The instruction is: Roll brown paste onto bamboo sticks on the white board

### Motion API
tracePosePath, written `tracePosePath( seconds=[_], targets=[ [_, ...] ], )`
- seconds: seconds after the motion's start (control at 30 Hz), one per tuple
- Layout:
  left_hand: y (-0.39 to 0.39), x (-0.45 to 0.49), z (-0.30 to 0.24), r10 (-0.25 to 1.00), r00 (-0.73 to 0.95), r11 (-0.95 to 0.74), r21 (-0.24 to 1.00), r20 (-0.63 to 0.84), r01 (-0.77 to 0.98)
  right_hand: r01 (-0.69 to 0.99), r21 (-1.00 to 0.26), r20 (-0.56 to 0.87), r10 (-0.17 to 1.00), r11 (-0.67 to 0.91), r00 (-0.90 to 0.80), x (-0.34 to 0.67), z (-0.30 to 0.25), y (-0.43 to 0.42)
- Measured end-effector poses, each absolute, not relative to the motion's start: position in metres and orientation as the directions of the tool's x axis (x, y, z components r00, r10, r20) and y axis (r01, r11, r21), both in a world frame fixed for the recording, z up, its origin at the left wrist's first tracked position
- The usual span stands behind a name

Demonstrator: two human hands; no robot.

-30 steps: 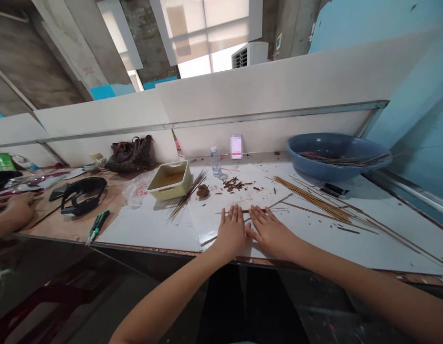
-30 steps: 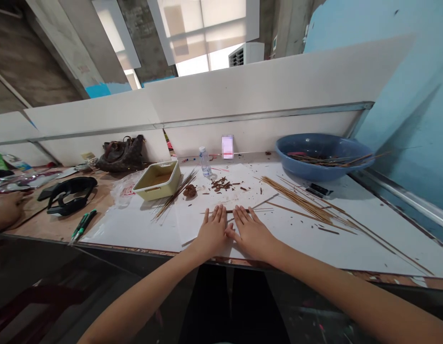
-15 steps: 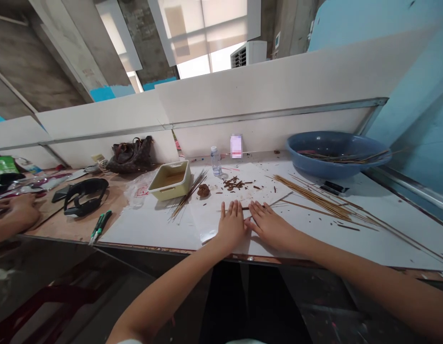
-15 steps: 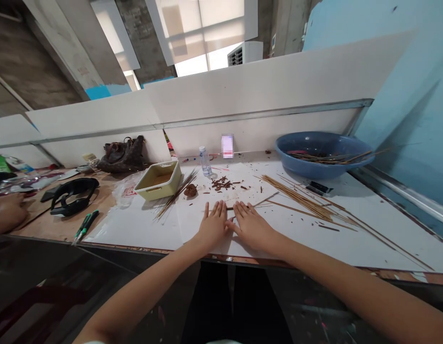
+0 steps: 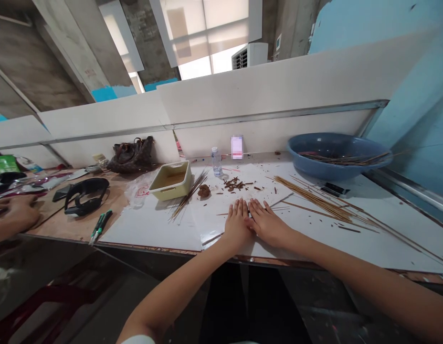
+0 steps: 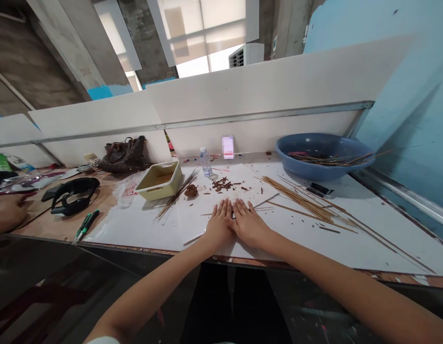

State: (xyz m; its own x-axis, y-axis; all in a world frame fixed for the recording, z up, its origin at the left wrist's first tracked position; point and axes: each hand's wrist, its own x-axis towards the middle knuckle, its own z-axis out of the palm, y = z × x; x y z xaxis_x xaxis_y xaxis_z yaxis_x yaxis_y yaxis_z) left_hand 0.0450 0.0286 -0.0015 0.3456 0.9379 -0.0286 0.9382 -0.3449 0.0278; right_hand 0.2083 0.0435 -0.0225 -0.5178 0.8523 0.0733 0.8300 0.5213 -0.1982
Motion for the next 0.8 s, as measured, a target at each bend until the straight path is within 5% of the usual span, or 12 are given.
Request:
tracePosePath(
  seconds=[0.27,0.6,0.8],
  targets=[
    [-0.006,0.034,-0.023,0.918,0.395,-0.396,0.057,0.03,0.916,0.817,-0.198,0.103,0.84,0.541,-0.532,0.217,-0.041,0.01],
    [0.082,0.041,-0.006,0.975,0.22,-0.219,0.037,-0.034,0.975,0.864,-0.119,0.049,0.872,0.489,-0.487,0.198,-0.012,0.087],
    [0.07,0.038,-0.004,0.951,0.307,-0.307,-0.013,0.019,0.952,0.837,-0.094,0.131,0.84,0.54,-0.527,0.205,-0.02,0.083]
  ],
)
